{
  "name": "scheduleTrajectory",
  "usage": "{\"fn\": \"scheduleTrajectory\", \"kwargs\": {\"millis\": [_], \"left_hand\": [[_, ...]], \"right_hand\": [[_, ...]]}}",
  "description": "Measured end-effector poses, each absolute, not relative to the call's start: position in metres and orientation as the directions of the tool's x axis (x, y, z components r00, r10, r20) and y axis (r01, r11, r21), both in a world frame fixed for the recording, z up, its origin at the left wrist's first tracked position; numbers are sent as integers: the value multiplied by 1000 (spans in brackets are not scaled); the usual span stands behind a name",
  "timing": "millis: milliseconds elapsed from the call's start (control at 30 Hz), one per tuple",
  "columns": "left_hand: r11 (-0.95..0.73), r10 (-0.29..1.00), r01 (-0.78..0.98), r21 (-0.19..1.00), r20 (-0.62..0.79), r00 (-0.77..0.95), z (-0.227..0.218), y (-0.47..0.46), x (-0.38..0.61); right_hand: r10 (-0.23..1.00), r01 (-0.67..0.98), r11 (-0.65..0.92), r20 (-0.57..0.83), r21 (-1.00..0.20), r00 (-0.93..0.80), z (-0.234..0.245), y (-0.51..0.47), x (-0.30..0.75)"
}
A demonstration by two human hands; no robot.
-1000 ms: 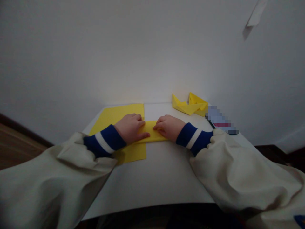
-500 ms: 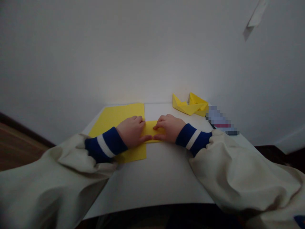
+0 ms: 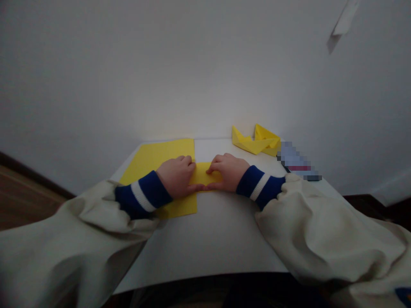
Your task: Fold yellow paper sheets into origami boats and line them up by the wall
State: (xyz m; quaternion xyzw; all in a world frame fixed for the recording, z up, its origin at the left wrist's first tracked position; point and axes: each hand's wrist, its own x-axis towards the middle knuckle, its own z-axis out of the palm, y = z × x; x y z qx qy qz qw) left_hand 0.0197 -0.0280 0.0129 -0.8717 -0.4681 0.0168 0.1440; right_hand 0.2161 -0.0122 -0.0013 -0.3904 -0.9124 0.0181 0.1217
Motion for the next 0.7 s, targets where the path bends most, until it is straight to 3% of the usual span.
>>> {"fn": "scheduleTrajectory", "kwargs": {"millis": [700], "left_hand": [[-573,750,761,-303,179,637,-4,-18,3]], "right_hand": [[654,636,756,189,-154,-733,-4,-7,223]]}}
